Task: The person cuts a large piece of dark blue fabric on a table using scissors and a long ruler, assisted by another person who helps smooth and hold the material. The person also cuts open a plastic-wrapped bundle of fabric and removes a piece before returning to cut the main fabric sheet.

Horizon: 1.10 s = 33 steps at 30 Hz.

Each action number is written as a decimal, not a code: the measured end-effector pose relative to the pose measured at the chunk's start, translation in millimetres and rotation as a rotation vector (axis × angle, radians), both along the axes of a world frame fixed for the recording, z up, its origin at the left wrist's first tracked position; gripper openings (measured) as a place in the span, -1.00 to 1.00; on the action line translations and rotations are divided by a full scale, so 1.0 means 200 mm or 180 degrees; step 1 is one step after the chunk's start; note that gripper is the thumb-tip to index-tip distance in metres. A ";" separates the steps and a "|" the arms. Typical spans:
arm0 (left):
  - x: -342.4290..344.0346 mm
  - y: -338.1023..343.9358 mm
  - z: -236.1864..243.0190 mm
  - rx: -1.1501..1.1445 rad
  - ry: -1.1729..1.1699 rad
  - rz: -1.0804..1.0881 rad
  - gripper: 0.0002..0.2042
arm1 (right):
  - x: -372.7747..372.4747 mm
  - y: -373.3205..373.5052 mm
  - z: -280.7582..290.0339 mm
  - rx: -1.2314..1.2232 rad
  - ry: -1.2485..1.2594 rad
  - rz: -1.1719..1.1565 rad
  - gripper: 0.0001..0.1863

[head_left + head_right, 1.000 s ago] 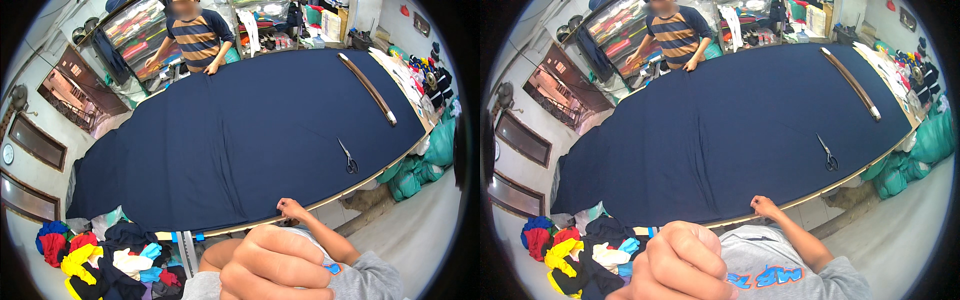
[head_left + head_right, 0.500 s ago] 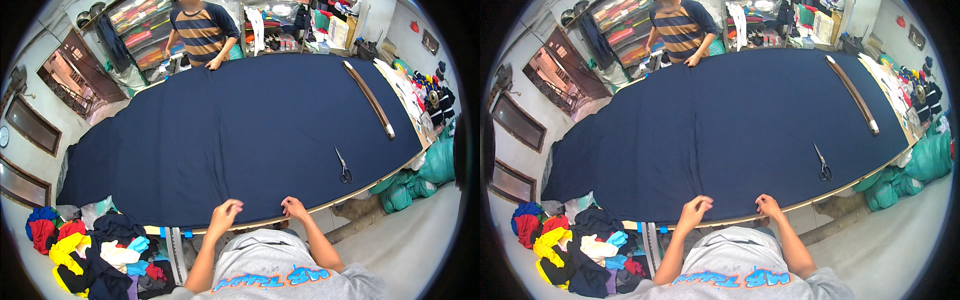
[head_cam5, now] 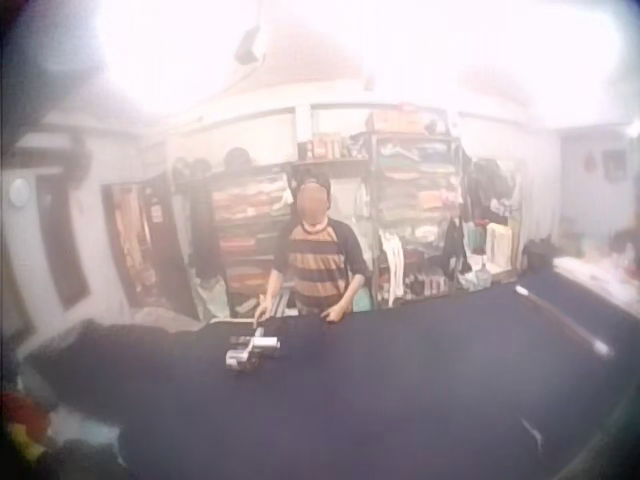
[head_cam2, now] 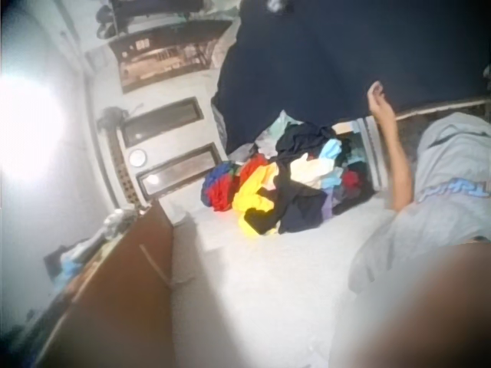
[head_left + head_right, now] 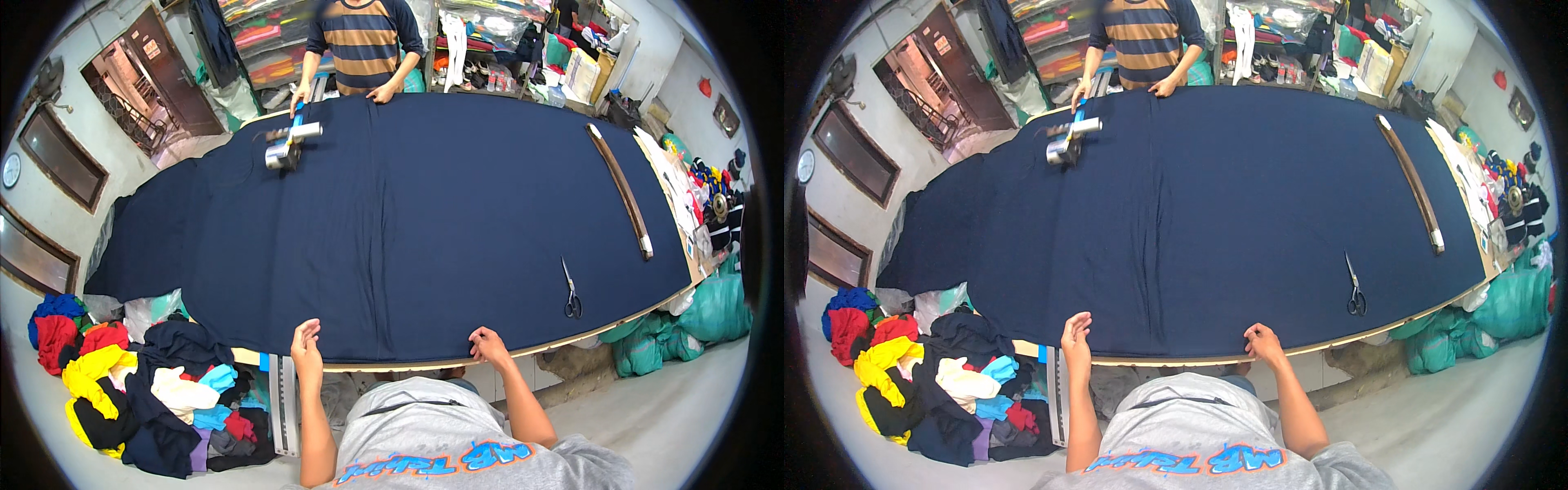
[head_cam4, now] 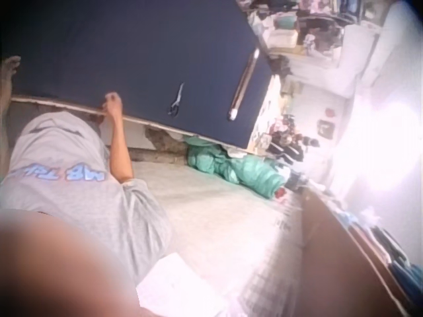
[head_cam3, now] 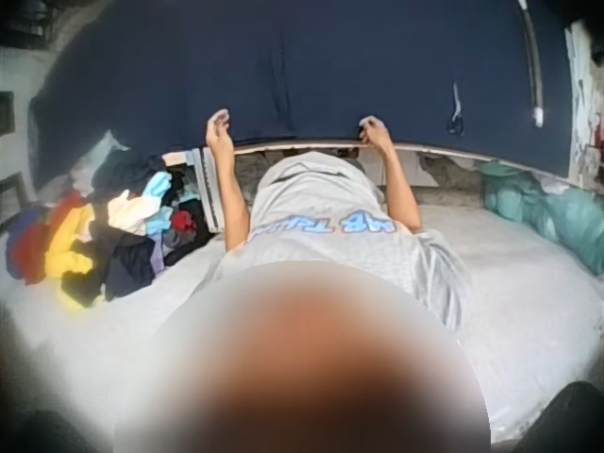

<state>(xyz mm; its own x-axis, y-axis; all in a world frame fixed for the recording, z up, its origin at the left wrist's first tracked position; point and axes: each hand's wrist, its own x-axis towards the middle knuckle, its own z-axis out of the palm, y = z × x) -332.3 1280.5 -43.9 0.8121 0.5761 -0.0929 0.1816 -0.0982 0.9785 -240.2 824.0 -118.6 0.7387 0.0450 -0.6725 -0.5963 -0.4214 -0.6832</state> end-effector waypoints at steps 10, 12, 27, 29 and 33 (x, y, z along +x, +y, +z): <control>0.18 0.28 -0.09 0.0756 0.0276 0.1052 -0.39 | 0.50 -0.31 0.78 0.0634 -0.2408 -0.1536 -0.49; 0.18 0.33 -0.09 0.0673 0.0527 0.1246 -0.25 | 0.64 -0.53 1.00 0.0188 -0.3697 -0.3174 -0.44; -1.15 0.48 -0.47 -0.0550 0.1058 0.2782 -0.33 | -0.08 0.30 0.07 -0.0509 -0.2471 -0.0537 -0.58; -1.20 0.56 -0.51 -0.0495 0.1435 0.2714 -0.34 | -0.06 0.33 0.13 -0.0747 -0.2957 0.0463 -0.63; -1.13 0.60 -0.55 -0.0516 0.1599 0.2517 -0.36 | -0.01 0.36 0.17 -0.0534 -0.2382 0.0585 -0.70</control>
